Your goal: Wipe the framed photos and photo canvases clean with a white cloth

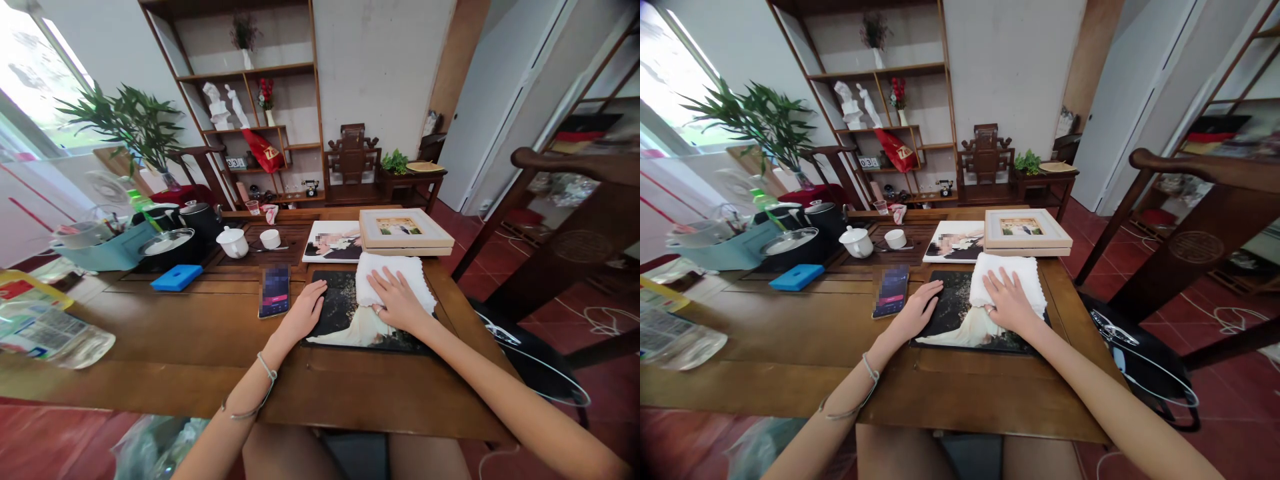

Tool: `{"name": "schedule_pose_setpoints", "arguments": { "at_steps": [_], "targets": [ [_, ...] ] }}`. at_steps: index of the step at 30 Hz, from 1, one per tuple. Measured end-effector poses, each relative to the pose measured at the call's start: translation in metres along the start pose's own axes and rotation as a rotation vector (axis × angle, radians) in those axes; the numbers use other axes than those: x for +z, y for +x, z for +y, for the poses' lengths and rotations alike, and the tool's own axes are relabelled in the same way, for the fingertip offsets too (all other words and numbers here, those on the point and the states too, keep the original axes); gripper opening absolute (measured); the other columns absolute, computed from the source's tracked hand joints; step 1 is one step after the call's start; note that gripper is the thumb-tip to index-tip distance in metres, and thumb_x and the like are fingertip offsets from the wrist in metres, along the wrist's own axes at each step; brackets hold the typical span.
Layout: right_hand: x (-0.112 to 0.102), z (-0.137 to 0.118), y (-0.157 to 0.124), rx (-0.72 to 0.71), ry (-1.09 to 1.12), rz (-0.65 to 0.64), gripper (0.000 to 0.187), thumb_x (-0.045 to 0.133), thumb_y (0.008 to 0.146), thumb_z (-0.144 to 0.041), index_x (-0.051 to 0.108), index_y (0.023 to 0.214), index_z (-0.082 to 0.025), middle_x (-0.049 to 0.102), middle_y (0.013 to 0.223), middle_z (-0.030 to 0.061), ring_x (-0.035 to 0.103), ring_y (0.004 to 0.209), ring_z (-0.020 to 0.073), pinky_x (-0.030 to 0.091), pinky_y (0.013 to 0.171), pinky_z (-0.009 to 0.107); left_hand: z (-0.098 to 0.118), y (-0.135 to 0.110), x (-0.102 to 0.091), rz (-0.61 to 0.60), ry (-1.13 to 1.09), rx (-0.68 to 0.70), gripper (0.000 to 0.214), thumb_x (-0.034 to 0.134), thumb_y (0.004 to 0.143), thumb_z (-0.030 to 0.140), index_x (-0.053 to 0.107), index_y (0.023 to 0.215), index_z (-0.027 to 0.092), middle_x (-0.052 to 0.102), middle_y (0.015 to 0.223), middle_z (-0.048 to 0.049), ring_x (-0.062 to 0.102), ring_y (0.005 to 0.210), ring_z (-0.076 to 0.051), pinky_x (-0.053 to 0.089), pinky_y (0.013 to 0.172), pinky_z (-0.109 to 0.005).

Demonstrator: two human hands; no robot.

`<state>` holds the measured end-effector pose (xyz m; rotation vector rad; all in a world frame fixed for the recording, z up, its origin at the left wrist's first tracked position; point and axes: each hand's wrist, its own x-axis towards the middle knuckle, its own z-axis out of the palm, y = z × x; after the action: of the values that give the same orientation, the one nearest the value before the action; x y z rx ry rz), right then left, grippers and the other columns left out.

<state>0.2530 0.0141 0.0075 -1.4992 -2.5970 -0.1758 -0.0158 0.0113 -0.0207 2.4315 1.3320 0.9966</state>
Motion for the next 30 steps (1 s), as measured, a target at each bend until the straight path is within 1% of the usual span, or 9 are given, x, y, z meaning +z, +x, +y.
{"name": "schedule_pose_setpoints", "arguments": {
  "at_steps": [5, 8, 12, 15, 19, 25, 28, 30],
  "targets": [
    [-0.015, -0.012, -0.01, -0.129, 0.064, -0.08, 0.069, 0.049, 0.08, -0.023, 0.035, 0.147, -0.006, 0.031, 0.154, 0.0163, 0.017, 0.143, 0.039, 0.017, 0.113, 0.059, 0.001, 0.0, -0.001, -0.004, -0.007, 0.001, 0.035, 0.039, 0.096, 0.02, 0.059, 0.123, 0.014, 0.057, 0.134, -0.0158, 0.051, 0.129, -0.025, 0.041, 0.11, -0.05],
    [-0.021, -0.02, -0.016, -0.209, 0.111, -0.102, 0.072, 0.052, 0.079, -0.022, 0.035, 0.147, -0.007, 0.031, 0.154, 0.0163, 0.014, 0.144, 0.0377, 0.015, 0.114, 0.058, 0.0, 0.001, -0.001, -0.009, -0.004, -0.006, 0.035, 0.039, 0.096, 0.02, 0.059, 0.123, 0.013, 0.058, 0.133, -0.0164, 0.051, 0.128, -0.025, 0.041, 0.11, -0.05],
    [-0.023, -0.026, -0.019, -0.236, 0.13, -0.106, 0.074, 0.054, 0.077, -0.021, 0.034, 0.147, -0.005, 0.03, 0.154, 0.0169, 0.013, 0.144, 0.0382, 0.014, 0.115, 0.058, 0.0, 0.001, 0.0, -0.013, 0.007, -0.009, 0.035, 0.039, 0.096, 0.02, 0.059, 0.123, 0.013, 0.058, 0.133, -0.0156, 0.051, 0.129, -0.025, 0.04, 0.111, -0.049],
    [-0.021, -0.027, -0.018, -0.202, 0.133, -0.091, 0.072, 0.053, 0.078, -0.021, 0.036, 0.146, -0.007, 0.032, 0.154, 0.0144, 0.016, 0.144, 0.0374, 0.016, 0.115, 0.057, 0.0, 0.001, 0.0, -0.008, 0.01, -0.012, 0.035, 0.039, 0.096, 0.02, 0.059, 0.123, 0.012, 0.058, 0.133, -0.0158, 0.051, 0.129, -0.025, 0.04, 0.111, -0.049],
    [-0.014, -0.027, -0.016, -0.085, 0.119, -0.035, 0.066, 0.05, 0.081, -0.022, 0.039, 0.145, -0.009, 0.035, 0.152, 0.0136, 0.022, 0.142, 0.0365, 0.02, 0.114, 0.056, 0.002, 0.001, -0.002, -0.012, 0.004, -0.006, 0.035, 0.039, 0.096, 0.02, 0.059, 0.123, 0.013, 0.058, 0.133, -0.0158, 0.051, 0.128, -0.025, 0.041, 0.11, -0.05],
    [-0.007, -0.009, -0.011, 0.067, 0.043, 0.008, 0.061, 0.046, 0.084, -0.025, 0.042, 0.143, -0.01, 0.04, 0.15, 0.0144, 0.029, 0.139, 0.0378, 0.025, 0.111, 0.058, 0.003, 0.001, -0.003, 0.0, -0.018, -0.004, 0.034, 0.04, 0.096, 0.021, 0.059, 0.123, 0.016, 0.058, 0.133, -0.0137, 0.051, 0.129, -0.025, 0.041, 0.11, -0.05],
    [-0.008, -0.005, -0.009, 0.079, -0.005, -0.008, 0.062, 0.046, 0.084, -0.025, 0.042, 0.143, -0.008, 0.039, 0.15, 0.0159, 0.029, 0.139, 0.04, 0.025, 0.11, 0.059, 0.003, 0.001, -0.002, -0.001, -0.018, -0.009, 0.034, 0.039, 0.096, 0.02, 0.06, 0.123, 0.015, 0.058, 0.133, -0.0149, 0.051, 0.129, -0.025, 0.04, 0.111, -0.049],
    [-0.01, -0.006, -0.01, 0.048, -0.025, -0.034, 0.064, 0.048, 0.083, -0.024, 0.04, 0.144, -0.005, 0.037, 0.15, 0.0188, 0.026, 0.139, 0.0424, 0.024, 0.11, 0.061, 0.002, 0.001, -0.002, -0.005, -0.012, -0.01, 0.034, 0.039, 0.096, 0.02, 0.059, 0.123, 0.014, 0.057, 0.133, -0.015, 0.05, 0.129, -0.025, 0.04, 0.111, -0.049]
  ]
}}
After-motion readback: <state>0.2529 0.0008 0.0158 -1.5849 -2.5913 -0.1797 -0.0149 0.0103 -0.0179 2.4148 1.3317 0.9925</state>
